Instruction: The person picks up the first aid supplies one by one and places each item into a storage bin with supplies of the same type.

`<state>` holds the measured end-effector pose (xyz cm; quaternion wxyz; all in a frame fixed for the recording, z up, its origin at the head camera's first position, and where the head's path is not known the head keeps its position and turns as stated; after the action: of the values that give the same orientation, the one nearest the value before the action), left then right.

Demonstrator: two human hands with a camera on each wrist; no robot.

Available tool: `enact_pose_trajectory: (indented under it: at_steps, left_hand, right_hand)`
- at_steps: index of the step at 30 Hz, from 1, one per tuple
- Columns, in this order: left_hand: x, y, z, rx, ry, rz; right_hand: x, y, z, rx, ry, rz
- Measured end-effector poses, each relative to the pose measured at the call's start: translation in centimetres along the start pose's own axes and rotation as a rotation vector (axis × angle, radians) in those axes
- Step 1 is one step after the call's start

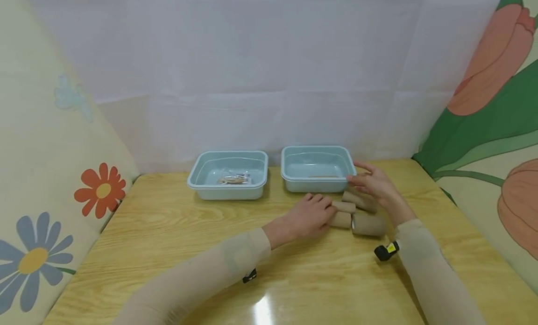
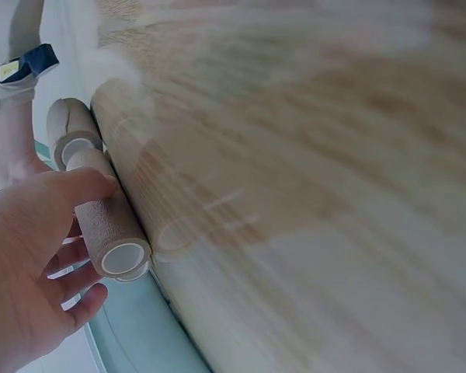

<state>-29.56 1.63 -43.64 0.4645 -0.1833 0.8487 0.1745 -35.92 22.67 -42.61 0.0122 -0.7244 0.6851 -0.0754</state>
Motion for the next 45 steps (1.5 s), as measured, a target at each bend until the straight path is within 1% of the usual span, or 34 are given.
enact_pose_trajectory:
  at_steps: [4, 9, 21, 26, 29, 36, 42, 45]
  left_hand:
    - [0.0, -0.1, -0.1, -0.002, -0.004, -0.015]
    - [0.2, -0.1, -0.1, -0.007, -0.007, -0.012]
    - [-0.3, -0.9, 0.0, -0.012, 0.031, 0.051]
    - [-0.6, -1.2, 0.2, 0.008, 0.052, 0.077]
    - [-0.8, -1.3, 0.1, 0.016, 0.040, 0.075]
    - [-1.3, -1.5, -0.9, -0.016, -0.034, 0.055]
    - [-2.1, -1.5, -1.5, -0.036, 0.012, 0.087]
    - [-2.4, -1.4, -1.8, -0.044, 0.029, 0.116]
  right_hand:
    - [0.1, 0.1, -0.1, -0.001, -0.002, 0.000]
    - [0.0, 0.1, 0.0, -0.007, -0.004, 0.000]
    - [0.1, -0.1, -0.2, -0.026, 0.009, -0.016]
    - [0.0, -0.2, 0.2, -0.026, 0.004, -0.019]
    - [0.0, -0.3, 0.4, -0.032, 0.009, -0.027]
    - [0.0, -0.2, 0.6, -0.039, 0.029, -0.030]
    - [0.0, -0.1, 0.5, -0.015, 0.009, -0.015]
    - [-0.1, -0.1, 0.3, -0.016, 0.008, -0.017]
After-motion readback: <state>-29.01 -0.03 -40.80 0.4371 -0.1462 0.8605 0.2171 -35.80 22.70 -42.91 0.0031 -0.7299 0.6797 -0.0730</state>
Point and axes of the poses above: each hand's wrist, its own y-axis towards the middle knuckle, its own x-axis out of the palm, z = x × y, the point moved 4 cm from there along y, towards the middle knuckle, and after that the axes turned 12 degrees about y, right-handed, at the moved point
